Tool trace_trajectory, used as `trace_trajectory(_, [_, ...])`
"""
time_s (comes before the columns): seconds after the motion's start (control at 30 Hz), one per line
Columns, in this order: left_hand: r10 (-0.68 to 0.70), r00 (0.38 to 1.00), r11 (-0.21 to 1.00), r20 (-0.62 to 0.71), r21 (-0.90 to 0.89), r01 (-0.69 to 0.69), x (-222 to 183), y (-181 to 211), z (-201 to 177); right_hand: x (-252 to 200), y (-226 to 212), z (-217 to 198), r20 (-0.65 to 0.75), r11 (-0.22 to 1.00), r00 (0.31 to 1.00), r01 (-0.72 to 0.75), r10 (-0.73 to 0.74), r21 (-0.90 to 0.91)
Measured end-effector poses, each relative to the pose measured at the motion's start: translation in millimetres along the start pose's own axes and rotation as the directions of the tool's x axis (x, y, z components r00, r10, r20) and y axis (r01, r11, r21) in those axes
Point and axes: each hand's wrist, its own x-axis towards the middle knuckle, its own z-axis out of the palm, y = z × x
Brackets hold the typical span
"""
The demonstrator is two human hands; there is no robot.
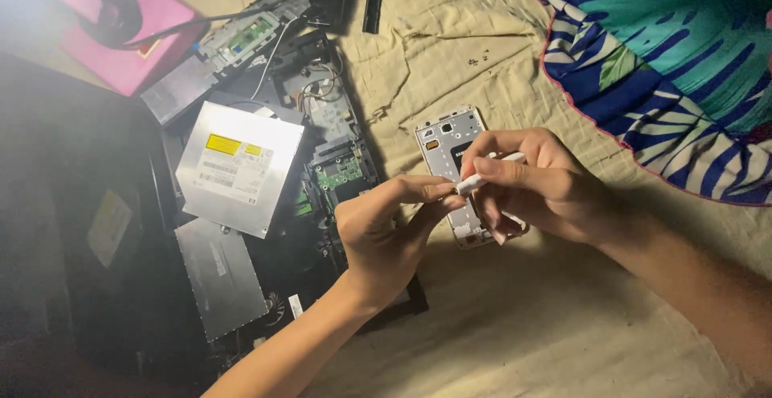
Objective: Disassembling a smartphone using a small tool to remove screws and pry internal components
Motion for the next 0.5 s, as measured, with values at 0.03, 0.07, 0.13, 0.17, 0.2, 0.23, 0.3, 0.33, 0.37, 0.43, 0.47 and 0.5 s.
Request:
trace_trajectory(0.03, [0.01, 1.0, 1.0, -0.006, -0.002, -0.01, 1, 0, 1, 0, -1, -1, 0.004, 1.0, 1.0, 0.004, -0.004, -0.01])
trace_trajectory(0.07, [-0.001, 1.0, 0.999, 0.012, -0.047, 0.002, 3, 1, 1, 0, -3, -2, -0.005, 1.0, 1.0, 0.001, -0.001, -0.017])
trace_trajectory(0.13, [-0.019, 0.999, 0.996, 0.033, -0.085, 0.022, 5, 3, 0, 0, -7, -3, -0.011, 1.0, 1.0, -0.006, 0.006, -0.015])
trace_trajectory(0.17, [-0.04, 0.999, 0.998, 0.022, -0.041, 0.041, 6, 5, 0, -1, -9, -5, 0.004, 0.999, 1.0, 0.015, -0.015, -0.033])
trace_trajectory(0.2, [-0.061, 0.998, 0.998, 0.01, 0.002, 0.061, 7, 6, 0, -2, -11, -6, 0.019, 0.998, 0.999, 0.036, -0.035, -0.05])
trace_trajectory(0.23, [-0.061, 0.998, 0.998, 0.007, 0.006, 0.061, 8, 4, 1, -4, -20, -11, 0.024, 0.998, 0.999, 0.036, -0.034, -0.049])
trace_trajectory(0.3, [-0.132, 0.99, 0.98, 0.058, 0.156, 0.121, 7, 0, 4, -9, -37, -22, 0.106, 0.877, 0.948, 0.317, -0.299, -0.362])
trace_trajectory(0.33, [-0.137, 0.99, 0.979, 0.046, 0.16, 0.128, 4, -4, 7, -10, -54, -14, 0.116, 0.879, 0.95, 0.312, -0.29, -0.36])
trace_trajectory(0.37, [-0.104, 0.99, 0.952, 0.097, 0.299, 0.071, 2, -8, 9, -12, -71, -6, -0.004, 0.799, 0.945, 0.274, -0.327, -0.535])
trace_trajectory(0.43, [-0.078, 0.984, 0.905, 0.161, 0.426, 0.002, 1, -10, 10, -10, -98, 7, -0.122, 0.701, 0.917, 0.198, -0.379, -0.685])
trace_trajectory(0.47, [-0.038, 0.981, 0.856, 0.192, 0.512, -0.067, 3, -9, 8, -6, -108, 11, -0.145, 0.56, 0.925, 0.083, -0.351, -0.825])
trace_trajectory(0.5, [-0.015, 0.975, 0.802, 0.223, 0.584, -0.121, 1, -7, 8, -3, -118, 16, -0.182, 0.39, 0.934, -0.05, -0.308, -0.92])
